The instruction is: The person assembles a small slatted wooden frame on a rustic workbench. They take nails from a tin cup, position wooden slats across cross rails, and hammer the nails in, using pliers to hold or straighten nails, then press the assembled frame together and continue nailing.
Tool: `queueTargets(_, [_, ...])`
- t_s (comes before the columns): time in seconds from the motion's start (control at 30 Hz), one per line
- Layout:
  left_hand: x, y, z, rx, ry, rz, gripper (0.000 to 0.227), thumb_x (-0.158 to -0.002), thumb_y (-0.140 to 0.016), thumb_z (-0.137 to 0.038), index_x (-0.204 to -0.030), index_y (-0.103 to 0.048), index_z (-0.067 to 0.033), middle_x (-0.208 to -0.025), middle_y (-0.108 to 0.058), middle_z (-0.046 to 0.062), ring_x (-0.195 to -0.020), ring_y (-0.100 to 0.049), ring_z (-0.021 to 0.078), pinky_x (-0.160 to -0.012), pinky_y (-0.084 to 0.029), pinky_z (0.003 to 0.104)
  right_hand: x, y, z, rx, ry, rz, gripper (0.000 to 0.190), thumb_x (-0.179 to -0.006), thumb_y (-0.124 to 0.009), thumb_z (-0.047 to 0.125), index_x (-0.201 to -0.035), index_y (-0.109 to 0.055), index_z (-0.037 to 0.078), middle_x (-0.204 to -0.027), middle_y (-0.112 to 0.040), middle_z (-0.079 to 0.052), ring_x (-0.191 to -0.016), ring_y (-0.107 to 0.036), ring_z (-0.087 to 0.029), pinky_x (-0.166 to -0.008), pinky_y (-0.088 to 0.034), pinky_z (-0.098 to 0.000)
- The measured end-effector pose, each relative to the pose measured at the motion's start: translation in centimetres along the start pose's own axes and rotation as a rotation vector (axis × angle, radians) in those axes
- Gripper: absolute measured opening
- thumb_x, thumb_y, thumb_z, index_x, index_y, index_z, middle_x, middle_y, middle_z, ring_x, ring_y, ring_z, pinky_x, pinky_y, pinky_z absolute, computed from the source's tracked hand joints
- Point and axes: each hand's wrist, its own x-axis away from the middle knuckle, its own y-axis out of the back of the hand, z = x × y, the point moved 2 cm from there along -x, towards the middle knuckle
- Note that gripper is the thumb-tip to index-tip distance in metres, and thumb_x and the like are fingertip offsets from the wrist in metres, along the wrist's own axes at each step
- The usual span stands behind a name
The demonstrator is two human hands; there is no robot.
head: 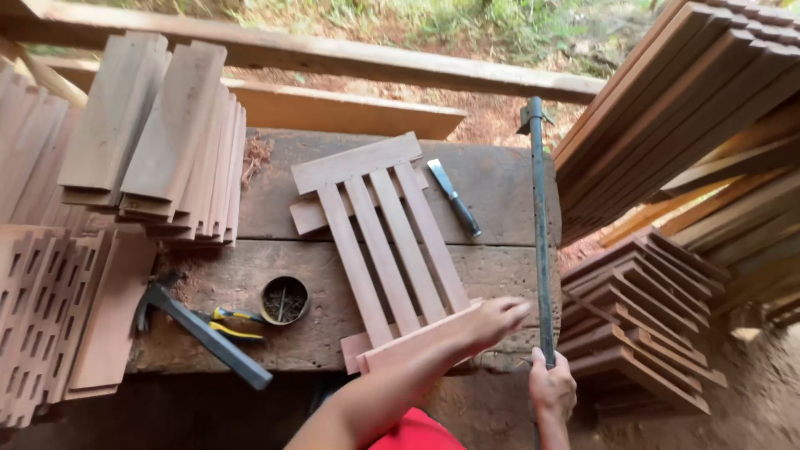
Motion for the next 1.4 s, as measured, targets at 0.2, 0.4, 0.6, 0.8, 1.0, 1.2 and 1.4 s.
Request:
queueTargets(0.2, [11.6, 5.7, 9.1, -0.665, 0.102, -0.479, 0.051, -0.086, -0.07, -0.039, -0.127, -0.069, -0.007, -0.125, -0.074, 0.008, -0.11, -0.071, 0.0226, -0.093, -0.055, 0.031, -8.7, -3.4, -0.7, 0.01, 0.223, 0.002, 0.041, -0.097, -0.058, 0.048, -0.121, -0.07, 0.016, -0.098, -0.076, -0.02, -0.087, -0.071, -0.046, -0.074, -0.055, -0.0548])
queueTargets(0.4, [21.5, 8.2, 19.0, -1.392, 0.115, -0.781, 0.089, -0.07, -0.082, -0.049, -0.142, -0.051, -0.0075, -0.141, -0.056, 0.012, -0.135, -0.048, 0.03, -0.113, -0.035, 0.044, -12.5, -5.3, -1.6, 0.222, 0.312, 0.123, 0.05, -0.1, -0.051, 0.055, -0.115, -0.062, 0.009, -0.099, -0.075, -0.023, -0.09, -0.071, -0.047, -0.081, -0.054, -0.056])
queueTargets(0.6, [18.9, 8.1, 23.3, -1.528, 0.352, -0.685, 0.132, -0.066, -0.09, -0.062, -0.16, -0.018, -0.0037, -0.168, -0.015, 0.021, -0.156, -0.009, 0.0347, -0.124, -0.009, 0.049, -13.2, -4.9, -1.0, 0.241, 0.366, 0.208, 0.055, -0.092, -0.058, 0.056, -0.114, -0.066, 0.007, -0.105, -0.075, -0.025, -0.098, -0.07, -0.048, -0.083, -0.054, -0.0534])
queueTargets(0.8, [18.0, 9.5, 24.0, -1.529, 0.235, -0.674, 0.138, -0.064, -0.092, -0.059, -0.159, -0.014, 0.0025, -0.165, -0.015, 0.025, -0.155, -0.012, 0.0387, -0.124, -0.01, 0.049, -10.8, -2.6, 0.1, 0.191, 0.356, 0.232, 0.089, -0.084, -0.065, 0.061, -0.154, -0.042, 0.011, -0.129, -0.069, -0.022, -0.116, -0.067, -0.042, -0.093, -0.052, -0.0503])
queueTargets(1.0, [20.7, 11.8, 25.1, -1.564, 0.244, -0.708, 0.143, -0.062, -0.092, -0.067, -0.161, -0.012, -0.0013, -0.165, -0.014, 0.024, -0.155, -0.01, 0.0388, -0.124, -0.009, 0.051, -9.9, -2.8, -0.5, 0.132, 0.469, -0.01, 0.101, -0.088, -0.05, 0.075, -0.153, -0.043, -0.002, -0.147, -0.055, -0.027, -0.136, -0.049, -0.043, -0.114, -0.027, -0.0588])
queueTargets(1.2, [22.2, 14.6, 26.6, -1.545, 0.243, -0.758, 0.131, -0.065, -0.086, -0.056, -0.159, -0.016, 0.0019, -0.166, -0.018, 0.024, -0.155, -0.016, 0.0347, -0.124, -0.013, 0.048, -6.5, -4.4, 0.2, 0.01, 0.901, -0.5, 0.074, -0.107, -0.033, 0.064, -0.135, -0.057, 0.0, -0.13, -0.068, -0.02, -0.124, -0.061, -0.037, -0.111, -0.041, -0.0514])
queueTargets(1.4, [21.9, 15.2, 24.0, -1.509, 0.302, -0.614, 0.117, -0.068, -0.083, -0.044, -0.16, -0.024, -0.0026, -0.16, -0.032, 0.019, -0.152, -0.03, 0.0324, -0.121, -0.03, 0.053, -5.9, -11.8, -1.0, -0.47, 0.675, -0.033, 0.05, -0.109, -0.056, 0.038, -0.141, -0.058, 0.0, -0.128, -0.063, -0.027, -0.123, -0.06, -0.042, -0.106, -0.047, -0.0505])
